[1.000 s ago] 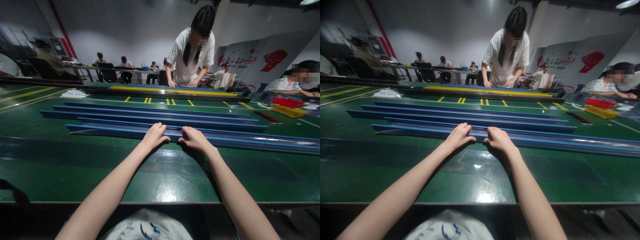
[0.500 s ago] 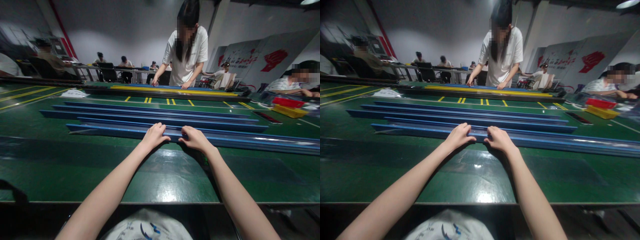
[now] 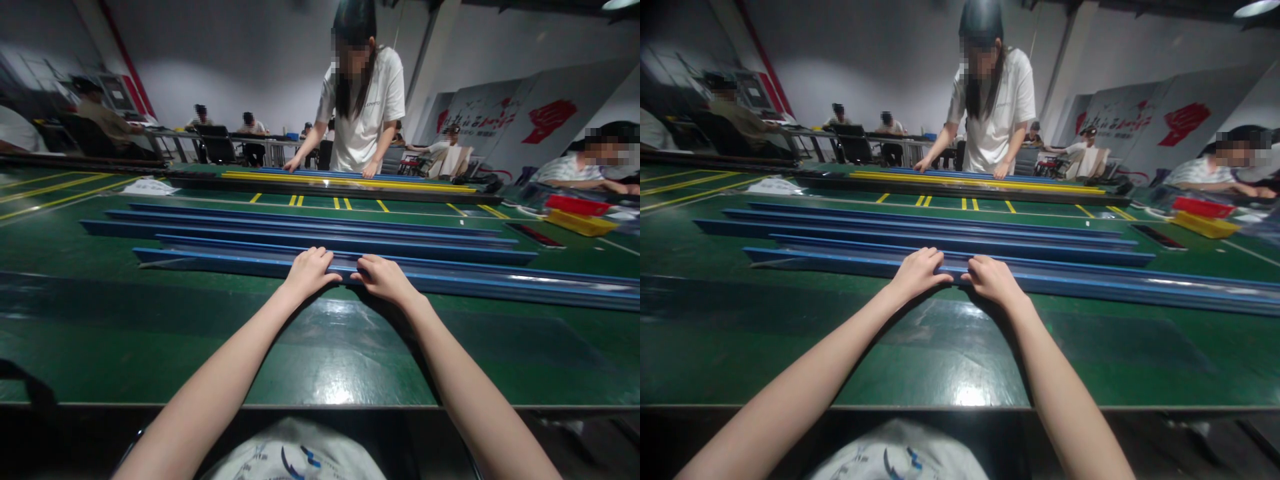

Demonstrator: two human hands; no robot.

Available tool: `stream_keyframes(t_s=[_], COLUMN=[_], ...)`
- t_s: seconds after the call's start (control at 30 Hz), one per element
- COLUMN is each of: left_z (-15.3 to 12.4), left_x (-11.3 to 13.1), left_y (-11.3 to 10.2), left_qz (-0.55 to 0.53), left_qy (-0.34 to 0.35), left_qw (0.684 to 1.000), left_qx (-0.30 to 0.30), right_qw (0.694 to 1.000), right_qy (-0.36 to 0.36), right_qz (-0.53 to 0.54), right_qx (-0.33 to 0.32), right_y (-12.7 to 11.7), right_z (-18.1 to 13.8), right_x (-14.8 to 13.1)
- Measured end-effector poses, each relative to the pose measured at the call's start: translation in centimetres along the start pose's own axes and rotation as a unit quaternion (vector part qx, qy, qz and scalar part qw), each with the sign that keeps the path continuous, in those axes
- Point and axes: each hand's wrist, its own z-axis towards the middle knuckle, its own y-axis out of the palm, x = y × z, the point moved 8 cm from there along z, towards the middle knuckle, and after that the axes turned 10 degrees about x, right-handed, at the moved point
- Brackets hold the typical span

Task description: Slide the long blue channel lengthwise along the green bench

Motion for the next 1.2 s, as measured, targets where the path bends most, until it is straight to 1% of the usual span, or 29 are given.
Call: stream_keyframes(t_s=[0.17, 0.37, 0.6, 0.73, 0.93, 1.2], left_z=[-0.1, -0.2, -0.3, -0.2, 0.0, 0.0], left_x=[-0.1, 0.2, 0.3, 0.1, 0.3, 0.0], left_y=[0.4, 0.5, 0.6, 0.4, -0.5, -0.3], left_qz=[-0.010, -0.005, -0.021, -0.024, -0.007, -0.032], left_qy=[0.001, 0.021, 0.024, 0.020, 0.028, 0.010], left_qw=[1.000, 1.000, 0.999, 0.999, 0.999, 0.999], left_qx=[-0.010, -0.010, -0.029, -0.017, 0.020, 0.024], right_qw=[1.000, 1.000, 0.998, 0.997, 0.997, 0.997], right_qy=[0.001, 0.016, 0.044, 0.061, 0.064, 0.062], right_qz=[-0.013, -0.024, -0.031, -0.045, -0.046, -0.042], right_qx=[-0.001, -0.013, -0.031, -0.034, -0.027, -0.028], right_y=[-0.5, -0.4, -0.6, -0.8, -0.9, -1.0], right_z=[0.3, 0.3, -0.4, -0.7, -0.8, -0.9], right_x=[0.2, 0.5, 2.1, 3.0, 3.1, 2.9])
